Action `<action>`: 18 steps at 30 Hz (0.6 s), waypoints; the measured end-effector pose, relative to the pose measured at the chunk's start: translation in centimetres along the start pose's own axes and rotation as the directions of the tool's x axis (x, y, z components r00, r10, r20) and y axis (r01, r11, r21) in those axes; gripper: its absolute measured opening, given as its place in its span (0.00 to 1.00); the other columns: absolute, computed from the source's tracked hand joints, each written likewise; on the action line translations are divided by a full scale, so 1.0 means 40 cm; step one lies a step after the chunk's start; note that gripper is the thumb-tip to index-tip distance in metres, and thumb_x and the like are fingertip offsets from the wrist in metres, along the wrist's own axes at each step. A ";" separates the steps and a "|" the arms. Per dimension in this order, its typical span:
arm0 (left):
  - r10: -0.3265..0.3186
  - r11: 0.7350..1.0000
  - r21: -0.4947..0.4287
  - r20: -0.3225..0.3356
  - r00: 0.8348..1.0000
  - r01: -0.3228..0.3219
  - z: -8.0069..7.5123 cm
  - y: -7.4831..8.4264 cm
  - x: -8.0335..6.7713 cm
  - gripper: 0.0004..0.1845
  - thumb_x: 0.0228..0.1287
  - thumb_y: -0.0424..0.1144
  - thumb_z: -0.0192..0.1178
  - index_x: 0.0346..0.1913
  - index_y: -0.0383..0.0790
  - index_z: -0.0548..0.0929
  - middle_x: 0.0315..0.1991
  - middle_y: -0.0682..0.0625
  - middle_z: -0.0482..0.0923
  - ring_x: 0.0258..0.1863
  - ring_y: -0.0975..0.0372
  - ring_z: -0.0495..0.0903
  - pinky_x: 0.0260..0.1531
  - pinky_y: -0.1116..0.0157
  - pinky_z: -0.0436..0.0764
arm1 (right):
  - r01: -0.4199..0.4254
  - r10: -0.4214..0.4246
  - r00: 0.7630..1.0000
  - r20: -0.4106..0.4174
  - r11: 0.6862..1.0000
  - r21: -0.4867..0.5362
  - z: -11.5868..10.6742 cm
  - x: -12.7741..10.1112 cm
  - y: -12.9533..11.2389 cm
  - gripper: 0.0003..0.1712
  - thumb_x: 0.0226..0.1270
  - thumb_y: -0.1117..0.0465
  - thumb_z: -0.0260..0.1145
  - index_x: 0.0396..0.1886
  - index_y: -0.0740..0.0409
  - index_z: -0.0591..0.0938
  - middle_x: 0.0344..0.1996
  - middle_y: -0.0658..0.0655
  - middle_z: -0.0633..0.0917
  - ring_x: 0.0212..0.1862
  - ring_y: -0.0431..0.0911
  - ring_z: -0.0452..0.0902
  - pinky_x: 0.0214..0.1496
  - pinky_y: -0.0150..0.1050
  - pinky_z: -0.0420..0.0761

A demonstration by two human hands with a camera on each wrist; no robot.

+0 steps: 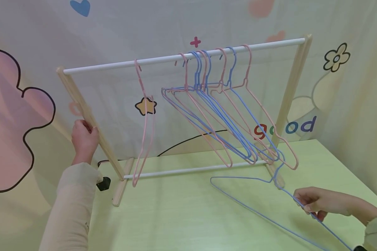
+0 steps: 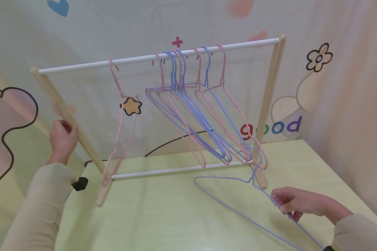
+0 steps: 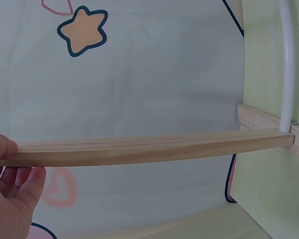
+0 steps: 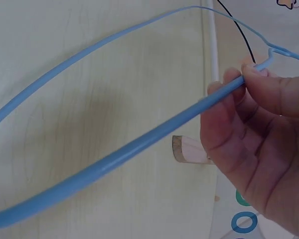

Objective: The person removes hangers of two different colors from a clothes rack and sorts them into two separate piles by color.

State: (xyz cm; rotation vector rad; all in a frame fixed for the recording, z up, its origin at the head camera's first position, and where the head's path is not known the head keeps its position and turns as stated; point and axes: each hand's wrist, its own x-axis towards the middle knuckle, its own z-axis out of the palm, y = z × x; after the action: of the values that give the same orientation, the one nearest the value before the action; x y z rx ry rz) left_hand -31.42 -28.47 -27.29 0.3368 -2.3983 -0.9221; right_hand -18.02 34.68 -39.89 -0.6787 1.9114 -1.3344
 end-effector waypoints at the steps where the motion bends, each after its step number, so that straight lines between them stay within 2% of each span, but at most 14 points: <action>1: -0.001 1.000 0.003 0.006 1.000 0.001 0.000 0.000 0.000 0.16 0.62 0.38 0.44 0.48 0.29 0.63 0.38 0.39 0.66 0.40 0.48 0.67 0.37 0.57 0.67 | -0.005 0.005 1.000 0.000 1.000 0.001 0.002 0.003 0.003 0.07 0.63 0.67 0.50 0.30 0.67 0.63 0.21 0.66 0.62 0.23 0.33 0.69 0.20 0.28 0.72; 6: -0.005 1.000 0.003 0.030 1.000 0.005 -0.002 -0.001 0.000 0.16 0.62 0.38 0.43 0.49 0.29 0.62 0.39 0.39 0.66 0.40 0.47 0.67 0.36 0.57 0.67 | 0.007 -0.007 1.000 0.004 1.000 0.004 0.009 0.016 0.019 0.06 0.63 0.68 0.49 0.30 0.67 0.63 0.21 0.67 0.62 0.23 0.33 0.69 0.20 0.27 0.72; 11: -0.002 1.000 -0.008 0.021 1.000 0.002 -0.002 0.000 0.000 0.16 0.62 0.38 0.43 0.48 0.29 0.62 0.40 0.38 0.66 0.39 0.48 0.67 0.35 0.57 0.67 | 0.009 -0.009 1.000 -0.009 1.000 -0.001 0.009 0.025 0.033 0.03 0.63 0.70 0.48 0.31 0.65 0.64 0.21 0.70 0.61 0.22 0.33 0.69 0.19 0.27 0.72; 14: 0.002 1.000 -0.014 0.012 1.000 -0.002 -0.001 -0.001 0.001 0.16 0.62 0.38 0.43 0.48 0.29 0.62 0.40 0.38 0.66 0.39 0.48 0.67 0.36 0.56 0.67 | -0.018 0.017 0.999 -0.045 1.000 -0.025 0.004 0.029 0.049 0.02 0.63 0.71 0.48 0.35 0.66 0.65 0.17 0.60 0.65 0.20 0.34 0.70 0.19 0.27 0.71; 18: 0.005 1.000 -0.011 0.008 1.000 -0.005 -0.001 0.000 -0.001 0.16 0.62 0.38 0.44 0.48 0.29 0.62 0.40 0.38 0.66 0.39 0.47 0.67 0.37 0.56 0.67 | -0.086 0.075 0.989 -0.124 0.992 -0.090 -0.001 0.032 0.073 0.10 0.61 0.71 0.48 0.42 0.66 0.65 0.22 0.49 0.71 0.18 0.37 0.69 0.17 0.29 0.71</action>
State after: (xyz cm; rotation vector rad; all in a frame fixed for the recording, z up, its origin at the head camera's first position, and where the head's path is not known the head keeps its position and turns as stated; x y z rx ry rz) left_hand -31.37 -28.47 -27.30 0.3234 -2.3992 -0.9353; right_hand -18.91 34.70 -42.95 -0.5716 2.0873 -1.2661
